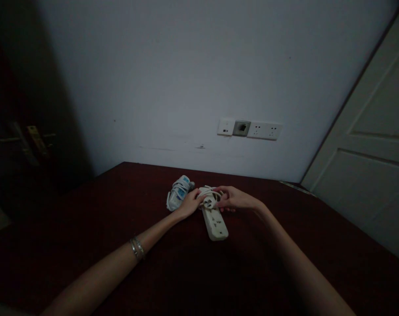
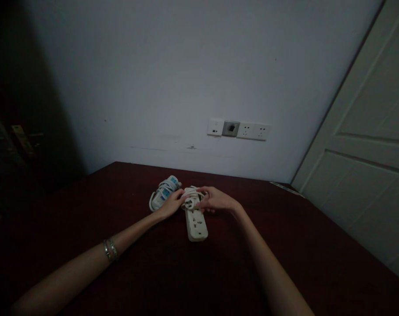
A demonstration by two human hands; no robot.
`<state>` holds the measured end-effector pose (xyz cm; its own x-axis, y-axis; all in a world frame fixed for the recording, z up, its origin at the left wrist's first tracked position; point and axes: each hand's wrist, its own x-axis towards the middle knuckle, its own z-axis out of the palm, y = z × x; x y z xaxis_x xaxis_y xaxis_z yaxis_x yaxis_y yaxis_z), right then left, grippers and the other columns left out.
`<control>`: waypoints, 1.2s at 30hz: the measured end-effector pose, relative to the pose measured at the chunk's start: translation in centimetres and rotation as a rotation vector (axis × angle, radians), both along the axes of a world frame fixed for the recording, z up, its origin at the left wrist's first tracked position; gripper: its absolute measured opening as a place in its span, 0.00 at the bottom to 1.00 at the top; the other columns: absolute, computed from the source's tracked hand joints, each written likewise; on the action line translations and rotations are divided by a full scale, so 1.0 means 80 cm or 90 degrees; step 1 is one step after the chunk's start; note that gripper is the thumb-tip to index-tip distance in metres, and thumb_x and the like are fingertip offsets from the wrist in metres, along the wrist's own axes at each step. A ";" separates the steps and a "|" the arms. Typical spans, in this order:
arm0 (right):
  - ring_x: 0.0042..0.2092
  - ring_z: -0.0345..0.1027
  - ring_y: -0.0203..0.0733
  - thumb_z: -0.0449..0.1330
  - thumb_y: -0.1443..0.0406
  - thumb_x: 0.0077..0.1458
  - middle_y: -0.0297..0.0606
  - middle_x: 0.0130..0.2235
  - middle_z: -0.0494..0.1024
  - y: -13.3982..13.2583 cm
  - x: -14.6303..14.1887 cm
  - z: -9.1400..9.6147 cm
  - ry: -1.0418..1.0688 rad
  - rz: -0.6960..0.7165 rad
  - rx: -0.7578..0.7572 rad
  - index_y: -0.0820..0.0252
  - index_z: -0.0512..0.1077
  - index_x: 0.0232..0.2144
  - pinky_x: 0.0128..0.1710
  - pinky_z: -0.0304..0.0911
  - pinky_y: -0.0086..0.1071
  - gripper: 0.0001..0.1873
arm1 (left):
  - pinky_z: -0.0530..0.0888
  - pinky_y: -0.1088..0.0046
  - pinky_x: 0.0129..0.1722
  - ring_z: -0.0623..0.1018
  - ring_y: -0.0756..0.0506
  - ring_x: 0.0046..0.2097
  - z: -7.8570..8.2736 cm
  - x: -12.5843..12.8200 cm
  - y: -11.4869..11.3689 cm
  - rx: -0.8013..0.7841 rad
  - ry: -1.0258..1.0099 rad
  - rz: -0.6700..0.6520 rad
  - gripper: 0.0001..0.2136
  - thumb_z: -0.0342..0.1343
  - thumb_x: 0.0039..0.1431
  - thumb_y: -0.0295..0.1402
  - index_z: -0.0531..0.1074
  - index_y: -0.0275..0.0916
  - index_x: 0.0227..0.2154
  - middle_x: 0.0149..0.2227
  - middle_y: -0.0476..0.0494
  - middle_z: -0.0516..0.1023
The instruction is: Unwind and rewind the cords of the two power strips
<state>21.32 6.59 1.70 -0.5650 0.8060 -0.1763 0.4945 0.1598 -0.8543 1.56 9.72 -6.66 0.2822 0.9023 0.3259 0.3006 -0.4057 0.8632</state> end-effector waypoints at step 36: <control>0.27 0.66 0.36 0.52 0.60 0.51 0.38 0.30 0.72 0.027 -0.015 -0.049 0.006 -0.325 0.133 0.62 0.67 0.47 0.20 0.61 0.25 0.21 | 0.65 0.72 0.38 0.68 0.47 0.36 0.026 -0.005 -0.021 0.219 0.163 -0.099 0.06 0.49 0.49 0.25 0.68 0.36 0.32 0.33 0.46 0.70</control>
<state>20.15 8.78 -2.21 -0.0936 0.9954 0.0203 0.5461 0.0684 -0.8349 1.18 8.06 -4.59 0.5160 0.6943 0.5016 0.3995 -0.7131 0.5761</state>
